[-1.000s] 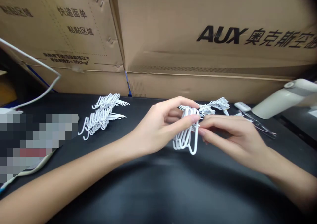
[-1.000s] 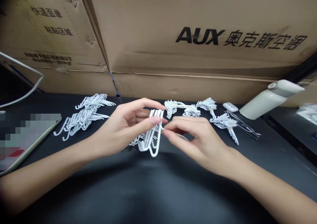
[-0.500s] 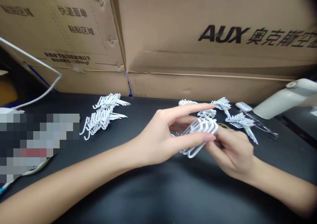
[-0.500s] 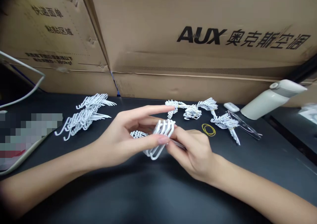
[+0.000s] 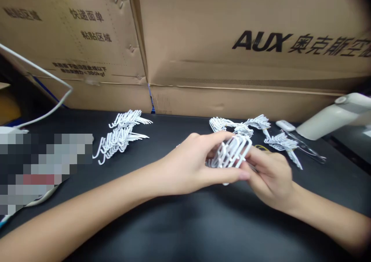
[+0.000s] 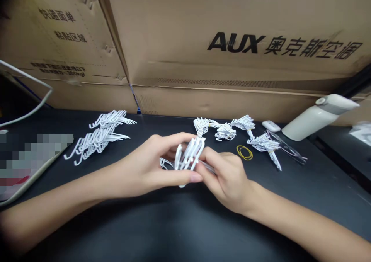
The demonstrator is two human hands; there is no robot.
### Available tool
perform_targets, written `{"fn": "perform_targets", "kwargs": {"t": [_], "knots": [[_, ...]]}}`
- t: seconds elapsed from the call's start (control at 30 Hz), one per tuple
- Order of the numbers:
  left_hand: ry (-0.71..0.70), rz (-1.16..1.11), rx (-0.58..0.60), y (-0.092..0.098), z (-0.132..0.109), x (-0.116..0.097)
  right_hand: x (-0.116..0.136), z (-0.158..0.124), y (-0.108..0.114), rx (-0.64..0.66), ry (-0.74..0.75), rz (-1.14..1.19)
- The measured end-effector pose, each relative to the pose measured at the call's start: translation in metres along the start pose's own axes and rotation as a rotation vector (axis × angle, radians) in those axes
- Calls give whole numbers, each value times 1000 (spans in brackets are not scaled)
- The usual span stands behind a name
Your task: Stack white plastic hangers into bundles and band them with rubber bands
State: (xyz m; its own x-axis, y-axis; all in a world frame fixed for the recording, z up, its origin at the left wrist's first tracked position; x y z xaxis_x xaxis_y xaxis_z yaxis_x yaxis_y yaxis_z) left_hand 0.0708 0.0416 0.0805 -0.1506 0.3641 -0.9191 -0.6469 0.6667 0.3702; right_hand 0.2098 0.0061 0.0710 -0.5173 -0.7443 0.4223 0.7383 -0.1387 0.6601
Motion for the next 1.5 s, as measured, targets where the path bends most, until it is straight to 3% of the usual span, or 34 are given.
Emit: {"fn": "perform_targets", "kwargs": {"t": [0.1, 0.23, 0.33, 0.57, 0.87, 1.0, 1.17, 1.33, 1.5], "knots": [[19, -67, 40, 1, 2, 5, -3, -2, -3, 19, -15, 17], [43, -161, -28, 0, 4, 13, -8, -2, -5, 61, -58, 50], [50, -105, -78, -1, 3, 15, -8, -1, -5, 102, -80, 93], [-7, 160, -59, 1, 2, 16, -6, -2, -6, 141, -45, 149], [-53, 225, -69, 1, 2, 19, -5, -1, -10, 221, -64, 202], [35, 282, -7, -2, 0, 8, -6, -2, -8, 200, -35, 227], [102, 192, 62, -6, -1, 0, -7, -3, -7, 224, -26, 288], [151, 157, 184, -5, -2, -1, -8, -5, -12, 223, -27, 208], [128, 181, 144, 0, -2, -1, -8, -1, -8, 147, -39, 175]]}}
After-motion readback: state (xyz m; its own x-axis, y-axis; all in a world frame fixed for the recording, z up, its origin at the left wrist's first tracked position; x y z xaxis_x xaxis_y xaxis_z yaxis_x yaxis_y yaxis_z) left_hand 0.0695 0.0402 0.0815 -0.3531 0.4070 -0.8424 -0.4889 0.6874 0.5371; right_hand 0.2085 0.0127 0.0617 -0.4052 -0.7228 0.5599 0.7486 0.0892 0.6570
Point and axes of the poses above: each hand's wrist, its own z-axis towards the middle knuckle, its own y-axis out of the back of the hand, x = y × z, the point moved 4 cm from there along z, towards the middle knuckle, and after that the axes turned 5 degrees about z, right-handed, at the moved point
